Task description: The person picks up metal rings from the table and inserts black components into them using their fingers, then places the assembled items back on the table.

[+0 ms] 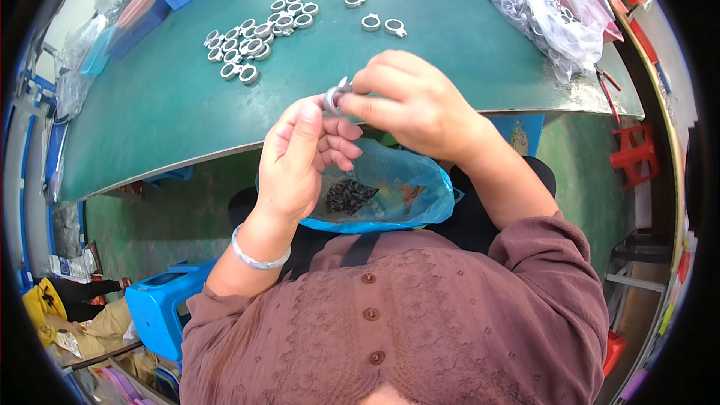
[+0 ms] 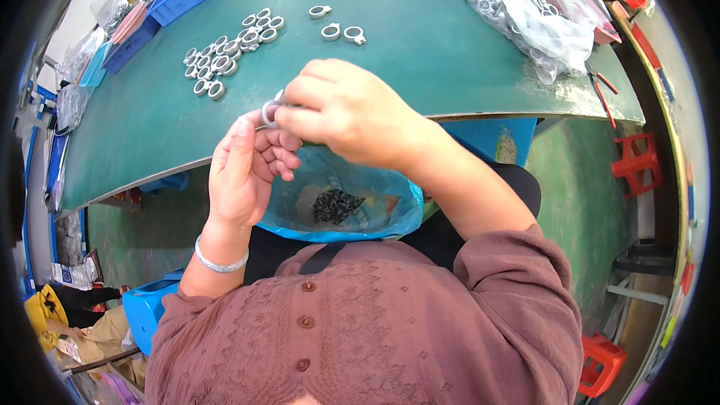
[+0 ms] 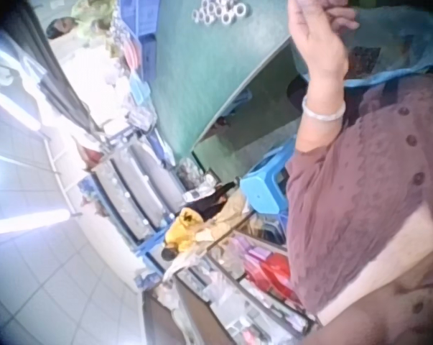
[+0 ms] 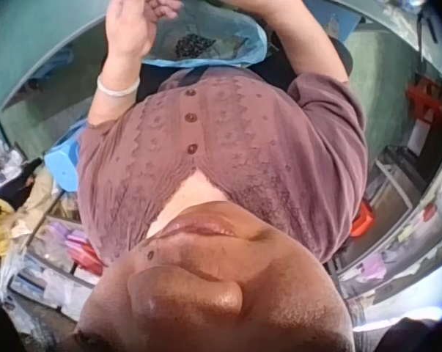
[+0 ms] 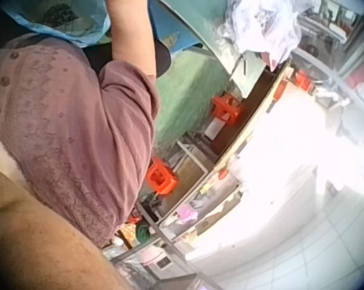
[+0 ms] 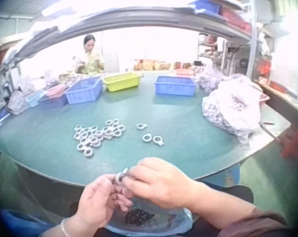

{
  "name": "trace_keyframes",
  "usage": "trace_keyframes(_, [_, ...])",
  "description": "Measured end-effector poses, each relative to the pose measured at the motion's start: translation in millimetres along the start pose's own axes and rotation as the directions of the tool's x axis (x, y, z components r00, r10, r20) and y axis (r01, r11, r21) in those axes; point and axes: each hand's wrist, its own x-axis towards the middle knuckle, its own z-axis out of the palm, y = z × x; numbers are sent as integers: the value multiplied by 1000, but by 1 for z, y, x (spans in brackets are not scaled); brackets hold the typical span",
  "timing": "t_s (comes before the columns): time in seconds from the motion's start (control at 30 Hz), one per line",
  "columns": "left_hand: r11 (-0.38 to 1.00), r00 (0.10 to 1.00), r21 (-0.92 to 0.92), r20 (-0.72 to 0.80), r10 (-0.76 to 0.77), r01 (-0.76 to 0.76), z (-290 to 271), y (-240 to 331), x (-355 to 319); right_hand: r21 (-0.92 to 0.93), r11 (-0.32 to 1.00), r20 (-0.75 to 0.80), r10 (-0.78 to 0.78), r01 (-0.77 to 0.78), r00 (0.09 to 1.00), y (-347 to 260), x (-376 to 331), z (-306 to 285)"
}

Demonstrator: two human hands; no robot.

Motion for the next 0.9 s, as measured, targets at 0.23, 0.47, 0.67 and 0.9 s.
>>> trace_keyframes(0.23, [987,996,-150,82,-45,57,0,-8,0,265,944,-85,228,-199,970,-16,-16,6])
trace_keyframes(0.47, [994,988,-62,126,92,-84,1,-14,-1,543,737,-16,489,-403,872,-21,-18,5])
trace_keyframes(0.67, [967,965,101,145,220,-235,-2,-21,-2,532,760,-34,458,-372,888,-23,-19,4])
trace_keyframes(0.9, [786,909,469,105,404,-403,-4,-23,-4,628,610,88,562,-484,823,-25,-23,3])
